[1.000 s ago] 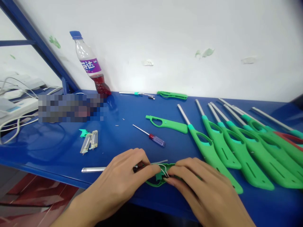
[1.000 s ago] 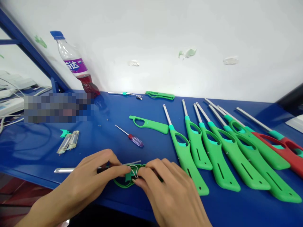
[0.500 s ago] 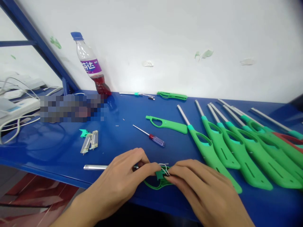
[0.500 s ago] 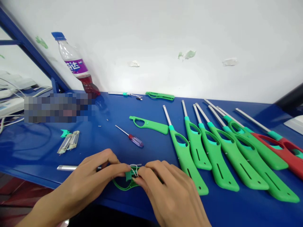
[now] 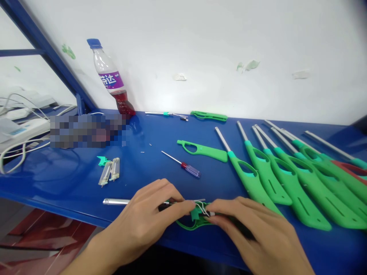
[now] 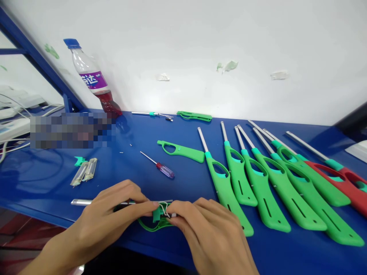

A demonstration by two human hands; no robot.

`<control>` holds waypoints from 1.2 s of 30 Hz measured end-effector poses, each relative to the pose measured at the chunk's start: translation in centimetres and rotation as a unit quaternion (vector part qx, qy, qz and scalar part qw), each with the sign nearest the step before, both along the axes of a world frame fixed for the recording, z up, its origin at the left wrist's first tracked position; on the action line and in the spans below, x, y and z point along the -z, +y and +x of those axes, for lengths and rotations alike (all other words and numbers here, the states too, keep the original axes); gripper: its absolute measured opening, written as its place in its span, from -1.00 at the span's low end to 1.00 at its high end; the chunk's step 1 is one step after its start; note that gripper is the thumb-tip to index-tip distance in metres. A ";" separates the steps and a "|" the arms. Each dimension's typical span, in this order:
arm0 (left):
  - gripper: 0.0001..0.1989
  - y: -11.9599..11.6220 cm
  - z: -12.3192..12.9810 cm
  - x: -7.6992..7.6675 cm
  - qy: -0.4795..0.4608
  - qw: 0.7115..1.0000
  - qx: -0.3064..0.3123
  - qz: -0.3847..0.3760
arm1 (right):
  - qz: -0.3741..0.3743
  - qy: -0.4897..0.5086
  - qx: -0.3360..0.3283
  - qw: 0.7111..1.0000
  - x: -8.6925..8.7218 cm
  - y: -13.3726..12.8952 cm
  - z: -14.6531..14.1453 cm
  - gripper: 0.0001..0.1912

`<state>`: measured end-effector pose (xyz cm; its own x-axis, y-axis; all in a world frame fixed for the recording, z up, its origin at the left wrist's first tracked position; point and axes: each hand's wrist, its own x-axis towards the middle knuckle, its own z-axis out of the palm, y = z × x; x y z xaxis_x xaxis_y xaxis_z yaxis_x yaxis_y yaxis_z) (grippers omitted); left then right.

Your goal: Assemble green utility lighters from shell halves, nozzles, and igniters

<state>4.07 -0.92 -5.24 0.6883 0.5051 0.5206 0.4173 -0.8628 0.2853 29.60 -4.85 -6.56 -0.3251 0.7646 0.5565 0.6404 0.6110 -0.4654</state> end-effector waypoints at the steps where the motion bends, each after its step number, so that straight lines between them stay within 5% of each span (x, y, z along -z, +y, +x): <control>1: -0.74 0.0 0.0 0.0 -0.002 1.000 0.001 -0.002 | -0.006 -0.002 -0.001 1.000 0.1 0.0 0.1 -0.83; 28: -0.71 0.1 0.1 -0.2 0.016 1.000 0.012 -0.002 | 0.024 -0.065 -0.017 0.997 0.4 -0.3 0.6 -0.83; 36: -0.56 -0.2 0.4 -0.4 0.023 0.999 0.007 -0.022 | 0.012 -0.047 -0.004 0.999 0.2 -0.1 0.2 -0.78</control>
<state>4.49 -1.08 -4.85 0.7186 0.5159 0.4663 0.4181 -0.8563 0.3031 29.84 -4.97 -6.72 -0.3838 0.7487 0.5406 0.6753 0.6268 -0.3886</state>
